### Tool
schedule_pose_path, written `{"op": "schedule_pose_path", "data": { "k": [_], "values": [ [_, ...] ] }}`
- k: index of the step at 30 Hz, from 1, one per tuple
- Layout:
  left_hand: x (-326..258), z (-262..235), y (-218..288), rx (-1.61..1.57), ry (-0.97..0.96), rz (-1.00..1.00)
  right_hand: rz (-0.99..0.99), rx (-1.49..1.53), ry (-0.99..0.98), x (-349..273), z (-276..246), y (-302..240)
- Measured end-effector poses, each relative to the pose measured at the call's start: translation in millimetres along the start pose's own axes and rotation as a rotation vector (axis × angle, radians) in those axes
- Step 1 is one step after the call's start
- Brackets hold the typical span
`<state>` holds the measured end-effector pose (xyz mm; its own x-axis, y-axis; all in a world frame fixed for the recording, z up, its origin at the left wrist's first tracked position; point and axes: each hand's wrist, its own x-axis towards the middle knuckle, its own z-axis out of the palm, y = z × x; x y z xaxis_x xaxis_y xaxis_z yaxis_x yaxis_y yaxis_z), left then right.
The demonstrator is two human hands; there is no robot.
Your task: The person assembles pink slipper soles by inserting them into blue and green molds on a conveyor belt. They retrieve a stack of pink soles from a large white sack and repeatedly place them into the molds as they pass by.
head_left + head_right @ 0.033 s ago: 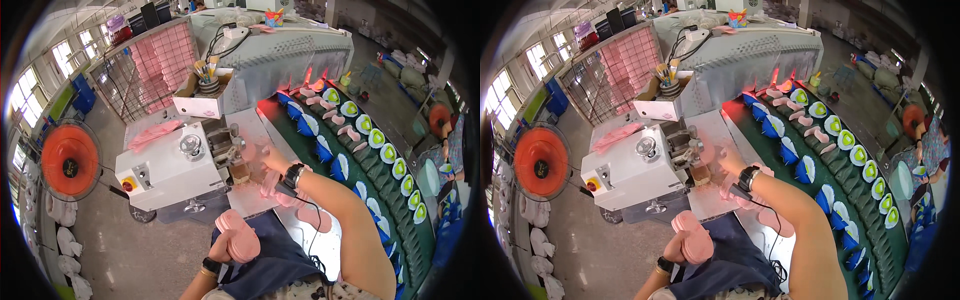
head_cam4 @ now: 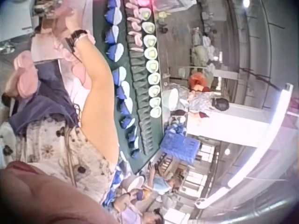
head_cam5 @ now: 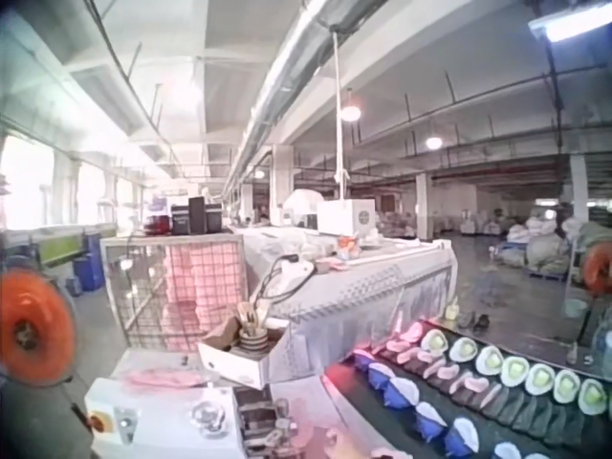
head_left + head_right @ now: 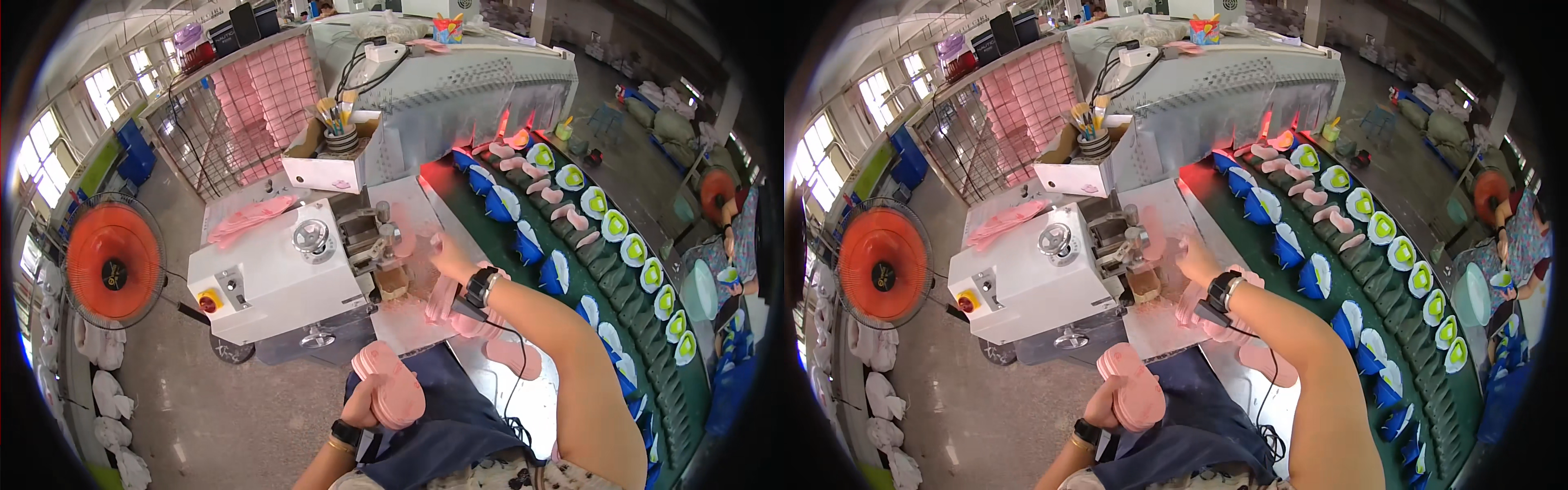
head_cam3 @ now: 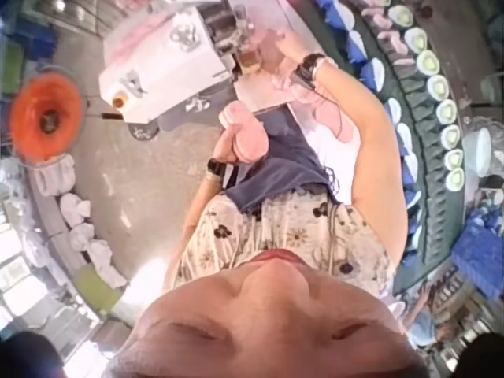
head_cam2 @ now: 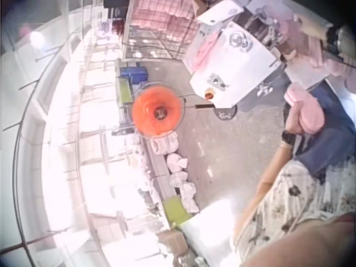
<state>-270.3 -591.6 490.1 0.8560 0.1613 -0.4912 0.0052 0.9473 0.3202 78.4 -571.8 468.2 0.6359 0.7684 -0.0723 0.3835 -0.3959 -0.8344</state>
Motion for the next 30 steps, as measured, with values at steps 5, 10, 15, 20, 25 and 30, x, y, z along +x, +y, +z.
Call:
{"op": "schedule_pose_path", "data": {
  "k": [5,10,15,20,25,30],
  "values": [
    [-3.1,-34.8,-6.0,0.001,0.186,0.043,-0.085,-0.382,0.16,30.9,23.0,30.1],
    [-26.7,-38.4,-3.2,0.032,0.315,0.169,-0.376,-0.55,-0.162,72.6,75.0,7.7],
    [13.1,18.7,0.1,0.151,0.189,0.106,0.125,0.066,0.592,103.2,37.9,79.7],
    [39.5,31.4,-11.6,0.161,0.2,0.009,-0.084,-0.367,0.27,31.1,-156.0,154.4],
    [63.3,41.0,-13.2,0.151,0.192,-0.059,0.568,0.136,0.874,-69.4,-294.7,295.2],
    [79.0,26.6,-13.0,0.227,0.117,-0.083,0.355,-0.036,0.997,-106.6,-357.5,363.9]
  ]
}}
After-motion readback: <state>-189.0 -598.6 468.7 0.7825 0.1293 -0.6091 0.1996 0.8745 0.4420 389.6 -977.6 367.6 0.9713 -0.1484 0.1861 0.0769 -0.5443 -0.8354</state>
